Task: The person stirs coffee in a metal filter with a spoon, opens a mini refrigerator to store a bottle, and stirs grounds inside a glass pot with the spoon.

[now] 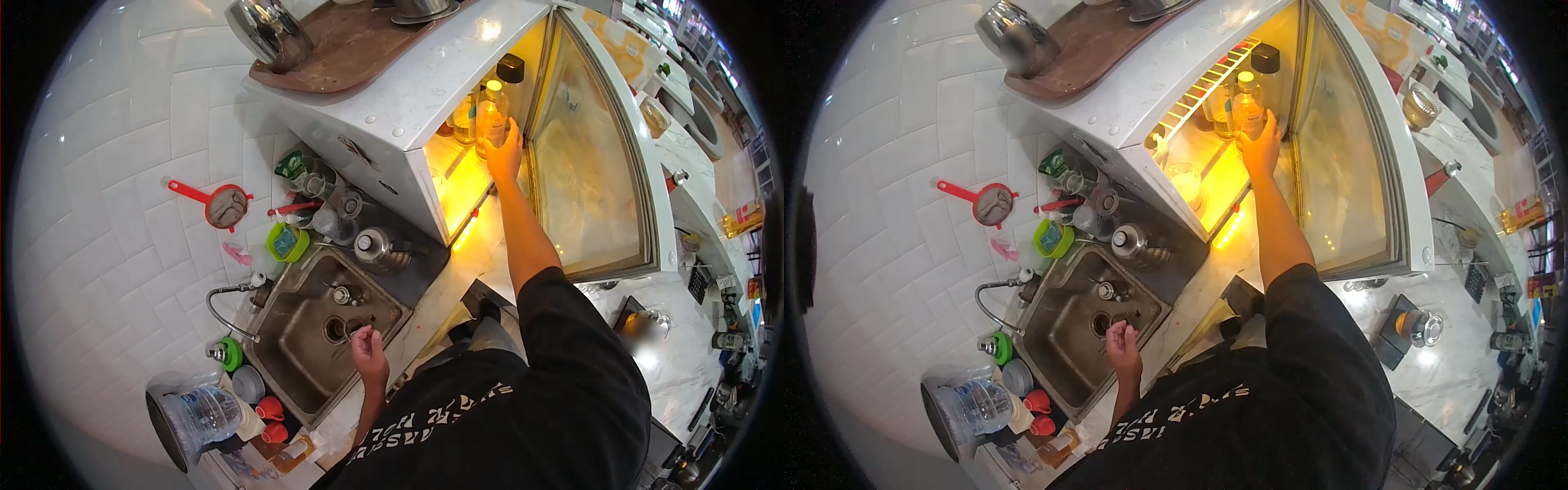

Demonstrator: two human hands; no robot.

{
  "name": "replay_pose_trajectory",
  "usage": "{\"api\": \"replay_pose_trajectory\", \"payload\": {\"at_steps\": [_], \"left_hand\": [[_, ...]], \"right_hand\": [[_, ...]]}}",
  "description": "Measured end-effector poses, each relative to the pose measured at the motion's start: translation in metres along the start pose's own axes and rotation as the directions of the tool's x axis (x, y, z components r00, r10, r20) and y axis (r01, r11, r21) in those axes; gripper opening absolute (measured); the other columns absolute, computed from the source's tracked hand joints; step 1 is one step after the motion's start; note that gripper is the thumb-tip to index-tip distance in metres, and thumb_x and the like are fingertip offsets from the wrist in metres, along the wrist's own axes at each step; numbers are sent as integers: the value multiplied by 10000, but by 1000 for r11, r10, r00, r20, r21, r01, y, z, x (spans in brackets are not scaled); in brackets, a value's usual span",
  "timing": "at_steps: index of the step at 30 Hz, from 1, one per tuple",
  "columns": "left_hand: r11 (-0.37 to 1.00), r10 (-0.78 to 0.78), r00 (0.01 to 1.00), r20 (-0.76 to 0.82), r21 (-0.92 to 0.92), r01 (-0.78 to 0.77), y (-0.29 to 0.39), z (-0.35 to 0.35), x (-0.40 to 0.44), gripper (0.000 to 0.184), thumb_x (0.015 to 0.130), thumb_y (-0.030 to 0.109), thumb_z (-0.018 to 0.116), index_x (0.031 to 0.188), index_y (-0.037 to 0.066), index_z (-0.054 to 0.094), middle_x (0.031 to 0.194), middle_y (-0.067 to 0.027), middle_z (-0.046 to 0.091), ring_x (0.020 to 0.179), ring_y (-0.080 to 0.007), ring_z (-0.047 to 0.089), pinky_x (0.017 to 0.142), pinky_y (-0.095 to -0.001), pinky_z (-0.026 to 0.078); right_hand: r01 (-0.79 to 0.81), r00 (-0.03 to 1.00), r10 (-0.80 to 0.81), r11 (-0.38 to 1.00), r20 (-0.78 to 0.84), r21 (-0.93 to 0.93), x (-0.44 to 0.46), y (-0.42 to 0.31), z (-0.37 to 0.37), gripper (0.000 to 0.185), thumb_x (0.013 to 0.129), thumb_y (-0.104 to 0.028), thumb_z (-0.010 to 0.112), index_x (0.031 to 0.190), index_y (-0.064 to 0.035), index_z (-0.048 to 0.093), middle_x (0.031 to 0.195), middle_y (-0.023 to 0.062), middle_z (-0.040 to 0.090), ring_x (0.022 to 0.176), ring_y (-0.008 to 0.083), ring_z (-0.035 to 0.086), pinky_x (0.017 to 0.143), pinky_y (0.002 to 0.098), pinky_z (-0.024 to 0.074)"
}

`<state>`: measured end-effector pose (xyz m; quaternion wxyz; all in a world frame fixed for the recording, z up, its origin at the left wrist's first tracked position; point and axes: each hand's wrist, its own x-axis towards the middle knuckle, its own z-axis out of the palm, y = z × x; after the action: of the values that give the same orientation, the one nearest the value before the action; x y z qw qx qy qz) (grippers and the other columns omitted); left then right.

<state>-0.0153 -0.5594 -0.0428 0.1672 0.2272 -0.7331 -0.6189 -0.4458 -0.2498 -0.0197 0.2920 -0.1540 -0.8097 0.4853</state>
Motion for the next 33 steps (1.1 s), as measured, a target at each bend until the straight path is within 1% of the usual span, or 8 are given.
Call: {"api": "replay_pose_trajectory", "payload": {"at_steps": [4,13,15,19,22,24,27,33], "left_hand": [[1000,-17,1000,18,10,17,-1,0,-2,228,1029,91,619,1232,0,570,1116,-71,606,988,-133,599,905,-317,537],[998,-65,996,65,18,64,0,-4,-16,226,1031,89,613,1235,1,567,1079,-51,610,958,-122,590,873,-279,498],[998,-63,996,63,6,62,-2,-5,-16,230,1030,91,617,1234,-1,568,1071,-48,613,952,-120,590,870,-270,489],[998,-41,996,76,42,38,-8,1,-9,237,1029,103,624,1236,1,572,1079,-51,618,958,-119,592,874,-268,488],[999,-15,992,127,51,8,-4,12,-3,231,1031,103,619,1237,7,575,1086,-52,622,965,-121,596,883,-271,489],[999,-25,987,162,42,19,2,23,1,229,1033,102,616,1240,10,575,1088,-51,624,969,-122,599,883,-273,493],[1000,-21,976,218,12,19,2,37,6,228,1034,100,616,1240,12,575,1081,-50,625,963,-119,602,877,-274,501],[997,36,948,316,-73,-14,8,65,16,223,1032,97,615,1234,8,578,1057,-41,623,930,-109,603,860,-272,504]], "right_hand": [[-39,994,41,999,97,-14,4,11,2,767,774,-153,863,1444,-132,491,1313,212,582,1230,413,573,1032,475,486],[-35,999,36,999,35,-24,-2,13,1,711,785,-198,871,1401,-90,533,1277,196,608,1173,393,610,997,466,502],[-53,998,51,996,33,69,-19,11,-10,713,792,-217,872,1403,-78,533,1250,190,620,1134,367,623,974,445,510],[18,995,-31,991,97,133,-102,4,-71,702,820,-213,860,1419,-65,526,1209,159,634,1066,281,634,868,395,542],[-121,973,85,980,216,160,-188,-1,-133,647,865,-172,821,1424,-53,518,1217,130,636,1071,254,632,822,383,558],[-227,947,171,955,274,189,-237,0,-178,589,894,-104,779,1416,-52,511,1199,117,635,1075,235,642,877,371,570],[-257,930,193,950,313,176,-271,2,-242,594,896,-143,779,1415,-39,509,1234,141,625,1109,252,629,876,390,553],[85,987,-79,996,-137,41,-221,-20,-299,495,920,-86,742,1361,-10,532,1230,144,610,1135,243,624,917,395,541]]}}
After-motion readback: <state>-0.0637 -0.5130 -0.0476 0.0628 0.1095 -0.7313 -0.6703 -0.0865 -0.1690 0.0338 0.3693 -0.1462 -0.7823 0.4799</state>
